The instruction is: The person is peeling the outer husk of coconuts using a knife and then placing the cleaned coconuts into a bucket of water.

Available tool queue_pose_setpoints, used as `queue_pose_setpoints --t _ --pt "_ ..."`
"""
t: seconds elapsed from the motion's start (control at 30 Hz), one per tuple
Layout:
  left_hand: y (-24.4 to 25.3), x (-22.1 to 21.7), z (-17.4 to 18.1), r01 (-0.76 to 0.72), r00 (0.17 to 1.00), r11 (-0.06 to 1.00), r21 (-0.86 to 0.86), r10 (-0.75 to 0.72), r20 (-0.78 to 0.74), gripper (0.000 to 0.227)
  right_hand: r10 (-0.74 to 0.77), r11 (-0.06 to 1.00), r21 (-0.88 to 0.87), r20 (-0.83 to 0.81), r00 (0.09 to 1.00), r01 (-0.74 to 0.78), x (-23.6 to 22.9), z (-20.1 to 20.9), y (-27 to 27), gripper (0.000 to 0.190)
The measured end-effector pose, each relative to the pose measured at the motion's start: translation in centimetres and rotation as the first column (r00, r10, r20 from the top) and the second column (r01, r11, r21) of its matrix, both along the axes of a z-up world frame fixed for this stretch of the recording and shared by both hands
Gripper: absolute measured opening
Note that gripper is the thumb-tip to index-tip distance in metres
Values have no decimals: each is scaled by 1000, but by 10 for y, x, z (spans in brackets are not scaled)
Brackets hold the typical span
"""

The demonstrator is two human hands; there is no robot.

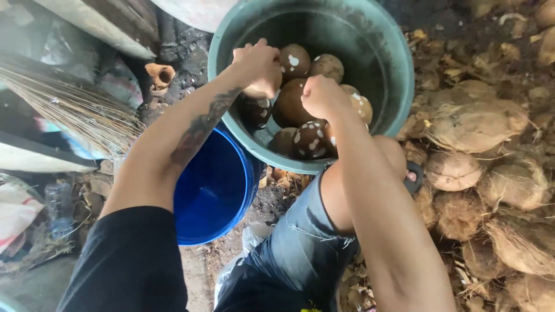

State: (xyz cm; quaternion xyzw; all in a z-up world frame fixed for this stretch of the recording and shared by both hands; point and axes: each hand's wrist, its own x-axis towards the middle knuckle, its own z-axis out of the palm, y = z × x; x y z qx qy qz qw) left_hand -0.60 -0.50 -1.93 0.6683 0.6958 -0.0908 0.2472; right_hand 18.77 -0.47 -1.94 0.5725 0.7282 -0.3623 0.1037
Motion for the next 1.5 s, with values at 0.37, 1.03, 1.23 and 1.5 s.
queue_pose_setpoints --t 0.37,1.03,1.23,1.5 --pt "17 -31 -105 231 972 969 -91 -234 -19 92 323 926 -289 266 908 -244 5 2 -6 23" --pt "51 -10 43 45 944 992 119 -81 320 47 -301 822 245 -581 756 515 91 36 25 15" --pt "50 101 118 217 709 863 456 -461 534 36 -418 601 76 -818 394 795 259 114 -48 3" --pt "-35 287 177 564 271 537 627 -838 473 37 -673 322 96 -677 299 942 415 142 -284 11"
